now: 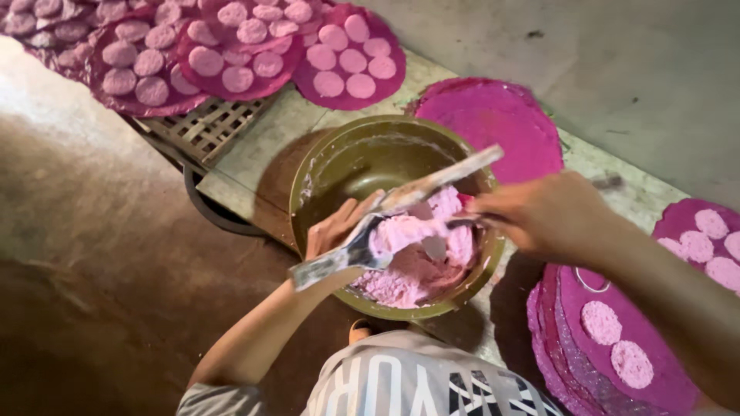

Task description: The person scoops pink dough from a bowl using a spatula and fills a metal mold. They press the mold onto a tray to form round pink discs and repeat the process to fill multiple trays.

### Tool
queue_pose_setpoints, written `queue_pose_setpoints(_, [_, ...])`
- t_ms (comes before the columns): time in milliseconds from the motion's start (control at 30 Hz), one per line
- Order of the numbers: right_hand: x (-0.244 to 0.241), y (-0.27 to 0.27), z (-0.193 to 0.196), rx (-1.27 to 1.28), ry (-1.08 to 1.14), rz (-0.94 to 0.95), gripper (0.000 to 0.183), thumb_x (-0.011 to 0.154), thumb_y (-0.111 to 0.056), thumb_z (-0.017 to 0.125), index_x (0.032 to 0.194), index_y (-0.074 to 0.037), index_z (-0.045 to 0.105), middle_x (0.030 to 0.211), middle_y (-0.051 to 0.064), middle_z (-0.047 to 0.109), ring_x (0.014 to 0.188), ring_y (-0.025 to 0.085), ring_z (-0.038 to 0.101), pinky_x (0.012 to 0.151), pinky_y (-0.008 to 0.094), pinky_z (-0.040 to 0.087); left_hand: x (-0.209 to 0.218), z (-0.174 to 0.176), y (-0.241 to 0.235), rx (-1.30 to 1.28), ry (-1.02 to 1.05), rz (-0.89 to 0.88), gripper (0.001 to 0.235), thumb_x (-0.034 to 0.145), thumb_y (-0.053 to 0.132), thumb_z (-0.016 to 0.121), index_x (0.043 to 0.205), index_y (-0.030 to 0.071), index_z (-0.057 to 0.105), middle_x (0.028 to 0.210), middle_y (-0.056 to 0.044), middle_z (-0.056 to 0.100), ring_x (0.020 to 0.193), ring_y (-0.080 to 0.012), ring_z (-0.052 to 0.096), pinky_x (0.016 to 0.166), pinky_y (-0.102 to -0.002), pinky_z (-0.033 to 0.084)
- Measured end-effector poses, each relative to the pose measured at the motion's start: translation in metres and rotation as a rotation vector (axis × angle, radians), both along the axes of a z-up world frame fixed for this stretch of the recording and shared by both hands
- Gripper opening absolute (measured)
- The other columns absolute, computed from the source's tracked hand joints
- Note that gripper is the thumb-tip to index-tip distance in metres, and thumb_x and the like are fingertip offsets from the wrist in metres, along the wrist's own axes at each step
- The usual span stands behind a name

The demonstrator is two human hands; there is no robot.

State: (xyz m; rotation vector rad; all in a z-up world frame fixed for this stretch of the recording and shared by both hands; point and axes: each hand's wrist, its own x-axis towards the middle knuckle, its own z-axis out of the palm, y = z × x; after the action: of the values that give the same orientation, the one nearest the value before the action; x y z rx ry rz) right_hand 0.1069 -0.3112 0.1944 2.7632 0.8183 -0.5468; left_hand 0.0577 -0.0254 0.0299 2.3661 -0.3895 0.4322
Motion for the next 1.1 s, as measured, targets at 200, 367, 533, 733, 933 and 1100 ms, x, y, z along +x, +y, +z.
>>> queue_pose_setpoints(200, [-0.043, 0.053, -0.065, -0.084, -0.441, 0.653, 0.027, 0.094, -0.014, 0.062, 0.117, 0.001, 0.063, 0.083, 0.007, 0.066, 0.059, 0.017, 0.066, 0.045, 0.031, 0.055, -0.003, -0.017, -0.03, -0.164, 0.113, -0.144, 0.04, 0.086, 0.019, 0.072, 0.125, 0.01, 0.068, 0.115, -0.012, 0.073, 0.099, -0.0292, 0.072, 0.084, -0.041, 0.057])
queue_pose_setpoints(367, [-0.065, 0.0, -0.014, 0.133, -0.352, 0.39, 0.025, 0.081, -0.011, 0.062, 0.105, -0.008, 0.065, 0.089, 0.007, 0.066, 0.072, 0.023, 0.07, 0.057, 0.038, 0.058, -0.005, -0.032, -0.006, -0.077, 0.081, -0.038, 0.029, 0.093, 0.018, 0.069, 0.121, 0.02, 0.071, 0.125, -0.01, 0.072, 0.105, -0.0261, 0.073, 0.093, -0.04, 0.058])
queue_pose_setpoints(533, [-0.053, 0.037, -0.004, -0.009, -0.287, 0.402, 0.016, 0.087, -0.012, 0.061, 0.102, -0.008, 0.062, 0.086, 0.008, 0.066, 0.069, 0.021, 0.07, 0.056, 0.036, 0.057, 0.003, -0.026, 0.0, 0.069, 0.155, 0.011, 0.089, 0.068, 0.02, 0.08, 0.151, 0.019, 0.051, 0.131, -0.011, 0.066, 0.109, -0.0326, 0.07, 0.092, -0.044, 0.059])
queue_pose_setpoints(733, [-0.057, 0.069, -0.024, 0.037, -0.445, 0.576, 0.031, 0.082, -0.013, 0.061, 0.111, -0.003, 0.064, 0.084, 0.009, 0.068, 0.06, 0.017, 0.069, 0.047, 0.029, 0.056, 0.001, -0.008, -0.021, 0.16, -0.102, -0.035, 0.076, 0.064, 0.028, 0.089, 0.134, 0.016, 0.062, 0.141, -0.017, 0.063, 0.118, -0.0417, 0.063, 0.09, -0.05, 0.053])
queue_pose_setpoints(933, [-0.052, -0.006, -0.005, 0.041, -0.408, 0.278, 0.034, 0.086, -0.011, 0.058, 0.12, -0.012, 0.065, 0.087, 0.004, 0.066, 0.068, 0.019, 0.07, 0.056, 0.034, 0.058, 0.005, 0.009, 0.011, -0.521, 0.134, -0.089, 0.031, 0.093, 0.023, 0.071, 0.123, 0.015, 0.07, 0.119, -0.006, 0.076, 0.106, -0.0203, 0.073, 0.096, -0.037, 0.06])
queue_pose_setpoints(1100, [-0.028, 0.012, -0.006, 0.027, -0.384, 0.486, 0.025, 0.082, -0.011, 0.063, 0.106, -0.01, 0.066, 0.086, 0.004, 0.064, 0.069, 0.02, 0.068, 0.055, 0.035, 0.057, 0.015, -0.006, -0.003, -0.115, -0.003, -0.148, 0.034, 0.089, 0.018, 0.074, 0.121, 0.008, 0.069, 0.118, -0.01, 0.072, 0.106, -0.0238, 0.068, 0.094, -0.035, 0.055])
